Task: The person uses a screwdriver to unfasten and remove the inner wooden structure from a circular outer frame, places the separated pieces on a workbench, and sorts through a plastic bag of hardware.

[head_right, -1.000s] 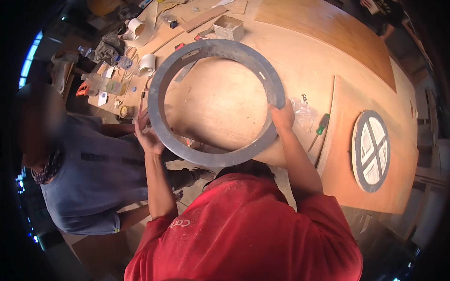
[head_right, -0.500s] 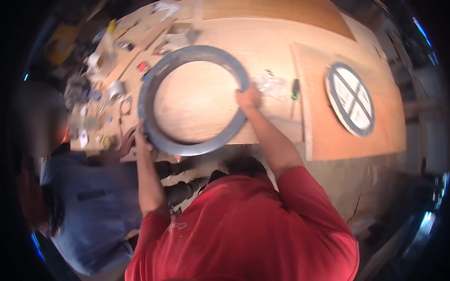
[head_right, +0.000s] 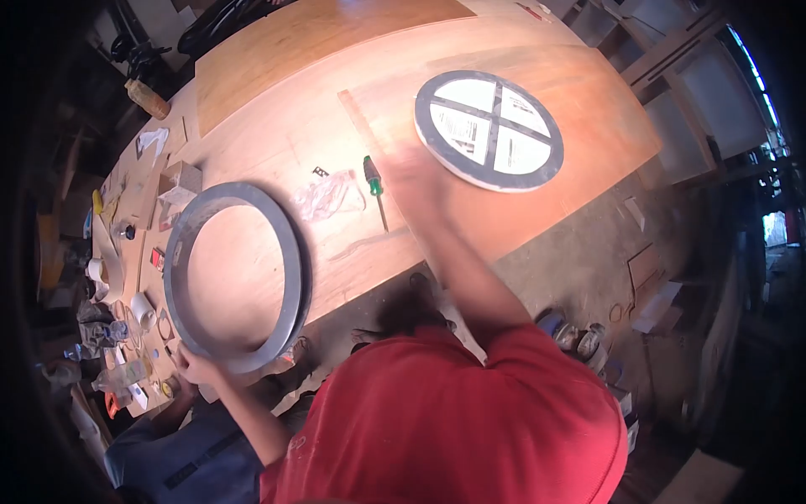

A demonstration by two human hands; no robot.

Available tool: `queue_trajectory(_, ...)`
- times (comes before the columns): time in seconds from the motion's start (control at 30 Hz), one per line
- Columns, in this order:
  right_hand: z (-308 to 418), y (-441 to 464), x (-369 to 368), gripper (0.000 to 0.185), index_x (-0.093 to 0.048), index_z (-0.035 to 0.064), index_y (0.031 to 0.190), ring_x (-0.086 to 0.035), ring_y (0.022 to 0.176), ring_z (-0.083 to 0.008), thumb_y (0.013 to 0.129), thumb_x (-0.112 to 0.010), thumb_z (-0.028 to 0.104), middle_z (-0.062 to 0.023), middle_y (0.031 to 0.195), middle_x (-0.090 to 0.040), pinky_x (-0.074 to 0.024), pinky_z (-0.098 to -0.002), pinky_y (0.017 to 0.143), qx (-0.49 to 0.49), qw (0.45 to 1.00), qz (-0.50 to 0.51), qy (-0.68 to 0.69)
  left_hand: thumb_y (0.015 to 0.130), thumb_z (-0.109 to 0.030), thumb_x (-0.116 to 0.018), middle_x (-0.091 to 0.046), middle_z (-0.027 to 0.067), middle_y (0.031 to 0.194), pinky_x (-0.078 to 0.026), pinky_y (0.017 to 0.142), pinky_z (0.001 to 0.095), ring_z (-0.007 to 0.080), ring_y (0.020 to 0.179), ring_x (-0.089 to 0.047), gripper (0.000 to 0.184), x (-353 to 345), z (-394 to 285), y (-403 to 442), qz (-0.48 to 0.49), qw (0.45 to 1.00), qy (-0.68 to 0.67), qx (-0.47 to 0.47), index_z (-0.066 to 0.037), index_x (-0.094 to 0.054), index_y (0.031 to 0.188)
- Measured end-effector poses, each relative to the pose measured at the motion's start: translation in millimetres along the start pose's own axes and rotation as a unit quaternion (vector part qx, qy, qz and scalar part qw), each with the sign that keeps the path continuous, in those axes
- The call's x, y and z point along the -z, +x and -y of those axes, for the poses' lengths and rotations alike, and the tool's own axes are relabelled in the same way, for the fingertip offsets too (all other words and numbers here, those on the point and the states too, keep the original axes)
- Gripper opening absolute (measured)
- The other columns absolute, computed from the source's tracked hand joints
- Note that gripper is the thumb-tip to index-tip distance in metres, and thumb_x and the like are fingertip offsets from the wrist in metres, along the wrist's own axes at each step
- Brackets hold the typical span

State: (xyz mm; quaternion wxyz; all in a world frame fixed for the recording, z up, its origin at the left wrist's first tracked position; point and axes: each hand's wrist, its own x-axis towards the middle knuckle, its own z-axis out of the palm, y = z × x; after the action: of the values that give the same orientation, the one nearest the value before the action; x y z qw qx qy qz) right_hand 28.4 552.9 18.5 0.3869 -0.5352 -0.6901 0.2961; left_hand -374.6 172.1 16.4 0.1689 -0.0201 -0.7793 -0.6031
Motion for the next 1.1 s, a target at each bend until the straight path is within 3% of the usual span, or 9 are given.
queue_trajectory(0.07,-47,34,86,0.024,-0.072,0.0020,0.116,-0.063,0.091,-0.0159,0.094,-0.069,0.012,-0.0062,0.093,-0.068,-0.0500,-0.0307,0.081,-0.168,0.944,-0.226,0.170,0.097,-0.009,-0.068,-0.071,0.0092,0.097,-0.053,0.089,0.0347,0.0190,0.089,-0.064,0.012,-43,-12,-65,0.098,0.989,-0.089,-0.068,0.002,-0.071,0.099)
queue_trajectory(0.13,-123,66,174,0.039,-0.070,0.0008,0.125,-0.067,0.094,-0.0201,0.096,-0.070,0.027,-0.0129,0.102,-0.070,-0.0530,-0.0339,0.084,-0.176,0.932,-0.299,-0.101,0.100,-0.013,-0.068,-0.069,0.0067,0.096,-0.052,0.089,0.0332,0.0179,0.090,-0.063,0.013,-98,-88,-164,0.226,0.970,-0.029,-0.088,0.000,-0.071,0.100)
queue_trajectory(0.2,-173,85,226,0.055,-0.066,0.0011,0.130,-0.067,0.114,-0.0330,0.095,-0.067,0.043,-0.0240,0.122,-0.070,-0.0507,-0.0438,0.098,-0.260,0.891,-0.319,-0.191,0.101,-0.015,-0.067,-0.069,0.0024,0.089,-0.053,0.079,0.0285,0.0128,0.084,-0.064,0.015,-149,-127,-235,0.502,0.853,-0.110,0.097,-0.001,-0.071,0.101)
queue_trajectory(0.33,-266,120,252,0.064,-0.065,-0.0031,0.131,-0.064,0.123,-0.0350,0.096,-0.063,0.050,-0.0278,0.132,-0.066,-0.0480,-0.0429,0.103,-0.325,0.901,-0.226,-0.178,0.100,-0.029,-0.069,-0.062,-0.0011,0.079,-0.043,0.063,0.0253,0.0083,0.072,-0.054,0.029,-256,-171,-342,0.696,0.682,-0.096,0.203,-0.001,-0.074,0.100)
queue_trajectory(0.4,-276,136,259,0.075,-0.054,-0.0085,0.143,-0.060,0.129,-0.0308,0.098,-0.062,0.051,-0.0270,0.138,-0.062,-0.0435,-0.0398,0.110,-0.359,0.929,-0.094,-0.005,0.099,-0.036,-0.069,-0.063,-0.0008,0.081,-0.045,0.063,0.0270,0.0088,0.073,-0.055,0.036,-308,-166,-377,0.688,0.698,-0.031,0.195,-0.001,-0.073,0.101)
queue_trajectory(0.57,-290,151,252,0.069,-0.059,-0.0131,0.136,-0.062,0.125,-0.0320,0.106,-0.052,0.049,-0.0260,0.134,-0.065,-0.0461,-0.0398,0.107,-0.350,0.910,-0.038,0.220,0.098,-0.036,-0.071,-0.070,0.0053,0.093,-0.052,0.068,0.0249,0.0129,0.078,-0.063,0.040,-372,-176,-426,0.679,0.649,-0.025,0.342,0.002,-0.072,0.110)
queue_trajectory(0.63,-310,158,248,0.069,-0.059,-0.0144,0.134,-0.068,0.115,-0.0317,0.107,-0.051,0.049,-0.0267,0.129,-0.067,-0.0502,-0.0385,0.103,-0.368,0.886,-0.012,0.283,0.099,-0.018,-0.070,-0.073,0.0149,0.106,-0.062,0.082,0.0321,0.0204,0.089,-0.072,0.028,-382,-172,-430,0.655,0.640,-0.075,0.395,0.004,-0.068,0.117)
queue_trajectory(0.83,-330,156,247,0.081,-0.059,-0.0189,0.128,-0.067,0.111,-0.0287,0.102,-0.057,0.058,-0.0257,0.122,-0.069,-0.0512,-0.0375,0.097,-0.300,0.948,-0.058,0.082,0.099,-0.005,-0.066,-0.074,0.0150,0.102,-0.064,0.077,0.0362,0.0209,0.086,-0.073,0.018,-375,-167,-434,0.649,0.643,-0.120,0.388,0.007,-0.066,0.114)
queue_trajectory(1.1,-266,138,246,0.070,-0.051,-0.0159,0.140,-0.063,0.120,-0.0279,0.108,-0.052,0.047,-0.0240,0.136,-0.062,-0.0490,-0.0365,0.103,-0.226,0.946,-0.042,0.228,0.097,-0.010,-0.072,-0.071,0.0004,0.100,-0.050,0.074,0.0257,0.0071,0.086,-0.063,0.025,-312,-177,-418,0.668,0.659,-0.200,0.281,-0.007,-0.053,0.113)
